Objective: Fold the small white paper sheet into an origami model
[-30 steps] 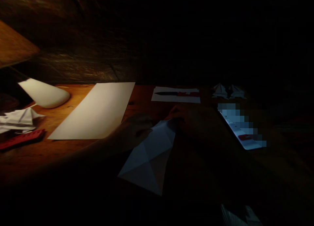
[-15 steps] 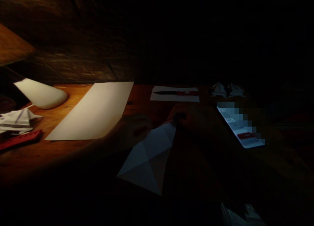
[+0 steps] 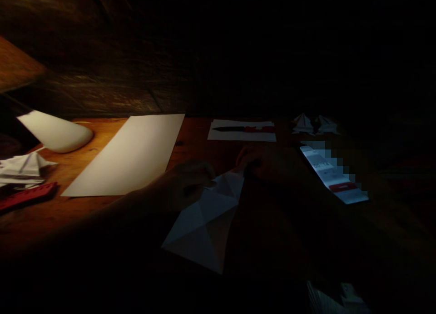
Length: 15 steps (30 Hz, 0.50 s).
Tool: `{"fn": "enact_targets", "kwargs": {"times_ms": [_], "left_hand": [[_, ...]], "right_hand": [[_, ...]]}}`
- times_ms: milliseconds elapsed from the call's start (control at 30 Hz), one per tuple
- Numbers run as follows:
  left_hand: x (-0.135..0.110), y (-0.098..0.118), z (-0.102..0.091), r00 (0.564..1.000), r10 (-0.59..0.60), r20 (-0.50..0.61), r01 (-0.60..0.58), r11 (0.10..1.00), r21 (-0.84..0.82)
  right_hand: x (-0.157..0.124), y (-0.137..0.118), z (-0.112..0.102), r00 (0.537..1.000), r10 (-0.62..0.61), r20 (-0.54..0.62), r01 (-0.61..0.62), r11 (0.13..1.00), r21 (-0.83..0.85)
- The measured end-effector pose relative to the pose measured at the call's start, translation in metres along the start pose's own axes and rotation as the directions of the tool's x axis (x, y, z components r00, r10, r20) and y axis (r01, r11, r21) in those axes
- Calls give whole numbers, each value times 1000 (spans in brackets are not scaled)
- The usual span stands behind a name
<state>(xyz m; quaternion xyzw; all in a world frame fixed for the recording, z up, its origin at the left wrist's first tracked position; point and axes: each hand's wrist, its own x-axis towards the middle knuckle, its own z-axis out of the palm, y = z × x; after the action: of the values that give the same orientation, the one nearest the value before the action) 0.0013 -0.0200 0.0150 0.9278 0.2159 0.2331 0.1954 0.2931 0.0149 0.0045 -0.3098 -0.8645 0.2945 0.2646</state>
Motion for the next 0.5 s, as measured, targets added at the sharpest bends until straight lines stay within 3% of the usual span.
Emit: {"fn": "enact_targets", "kwargs": {"times_ms": [133, 500], "left_hand": [[0, 4, -1, 997, 50, 64, -51, 999, 18], [-2, 11, 7, 965, 181, 188, -192, 980, 44]], "right_hand": [[1, -3, -3, 998, -15, 68, 18, 999, -43], [1, -16, -1, 998, 17, 59, -18, 1000, 22]]}}
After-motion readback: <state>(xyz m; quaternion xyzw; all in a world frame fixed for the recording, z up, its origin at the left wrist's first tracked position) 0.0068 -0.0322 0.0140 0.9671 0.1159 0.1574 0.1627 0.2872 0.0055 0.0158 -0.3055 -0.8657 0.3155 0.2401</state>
